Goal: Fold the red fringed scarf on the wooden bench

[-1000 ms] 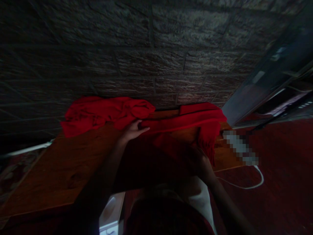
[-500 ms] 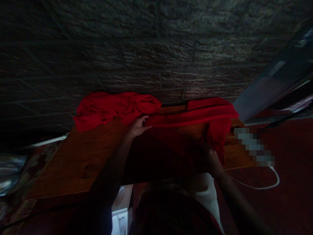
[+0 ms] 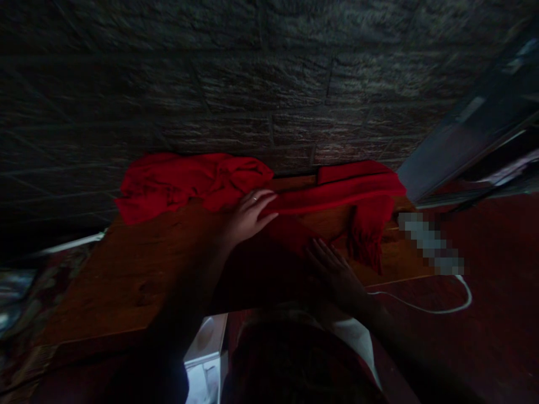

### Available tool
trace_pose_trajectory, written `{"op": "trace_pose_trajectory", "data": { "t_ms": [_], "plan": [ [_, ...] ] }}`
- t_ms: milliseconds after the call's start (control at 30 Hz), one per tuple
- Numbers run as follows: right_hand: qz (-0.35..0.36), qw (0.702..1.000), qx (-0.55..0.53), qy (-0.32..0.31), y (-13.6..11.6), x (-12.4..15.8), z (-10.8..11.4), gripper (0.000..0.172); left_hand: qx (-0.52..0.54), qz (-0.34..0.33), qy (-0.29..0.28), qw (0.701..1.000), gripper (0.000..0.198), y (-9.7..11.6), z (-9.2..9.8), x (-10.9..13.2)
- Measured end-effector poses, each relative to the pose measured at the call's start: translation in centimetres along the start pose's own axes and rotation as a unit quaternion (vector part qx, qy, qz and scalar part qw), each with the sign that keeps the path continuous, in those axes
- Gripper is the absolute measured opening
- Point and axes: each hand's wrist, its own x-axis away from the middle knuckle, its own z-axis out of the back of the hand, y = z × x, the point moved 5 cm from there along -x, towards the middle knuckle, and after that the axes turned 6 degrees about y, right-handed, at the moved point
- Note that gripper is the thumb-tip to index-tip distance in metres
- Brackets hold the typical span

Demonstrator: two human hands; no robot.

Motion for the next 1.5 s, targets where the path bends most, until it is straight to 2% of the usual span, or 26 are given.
{"op": "trace_pose_trajectory", "data": {
  "t_ms": [33, 100, 167, 267, 367, 500, 567, 700, 833, 1067, 1167, 1300, 1400, 1500],
  "plan": [
    [0.004, 1.0, 0.007, -0.008, 0.1, 0.2, -0.3, 0.063, 0.027, -0.051, -0.033, 0.998, 0.045, 1.8, -0.9, 0.1],
    [0.008, 1.0, 0.019, -0.016, 0.4, 0.6, -0.5, 0.063, 0.056, -0.141, -0.103, 0.983, 0.041, 4.5, -2.9, 0.8],
    [0.006, 0.999, 0.028, -0.018, 0.4, 1.1, -0.4, 0.064, 0.029, -0.185, -0.141, 0.972, 0.044, 5.5, -4.8, 1.9],
    [0.003, 0.999, 0.034, -0.021, 0.0, 1.8, 0.1, 0.065, -0.052, -0.172, -0.145, 0.973, 0.054, 5.1, -6.0, 3.1],
    [0.005, 0.999, 0.026, -0.022, -0.5, 2.0, 0.9, 0.064, -0.095, -0.153, -0.145, 0.973, 0.058, 4.7, -6.0, 3.7],
    [-0.045, 0.998, 0.007, 0.037, 0.0, 0.3, 1.8, 0.062, -0.109, -0.144, -0.153, 0.972, 0.057, 4.9, -6.0, 3.7],
    [-0.064, 0.996, 0.007, 0.063, 0.4, -1.1, 1.5, 0.062, -0.107, -0.143, -0.146, 0.973, 0.056, 4.9, -5.9, 3.6],
    [-0.078, 0.994, 0.036, 0.065, 1.1, -2.7, -0.6, 0.06, -0.094, -0.147, -0.143, 0.974, 0.057, 4.8, -6.0, 3.8],
    [-0.085, 0.991, 0.087, 0.053, 1.4, -2.3, -1.9, 0.06, -0.092, -0.14, -0.134, 0.977, 0.06, 4.7, -6.1, 4.1],
    [-0.074, 0.989, 0.127, 0.031, 1.5, -1.4, -1.7, 0.058, -0.141, -0.093, -0.095, 0.981, 0.053, 3.9, -5.5, 4.6],
    [-0.039, 0.991, 0.129, 0.014, 2.3, -3.9, -0.8, 0.054, -0.171, -0.056, -0.075, 0.981, 0.051, 3.2, -4.6, 5.1],
    [0.008, 0.993, 0.12, -0.016, 4.0, -11.0, 0.1, 0.062, -0.184, -0.009, -0.023, 0.983, 0.048, 2.5, -3.6, 6.0],
    [0.034, 0.991, 0.104, -0.083, 4.9, -16.0, -1.1, 0.068, -0.195, 0.038, 0.016, 0.98, 0.047, 2.1, -3.4, 6.5],
    [0.105, 0.983, 0.06, -0.139, 4.4, -19.0, -2.8, 0.074, -0.208, 0.083, 0.039, 0.974, 0.05, 1.9, -3.3, 6.8]
  ]
}}
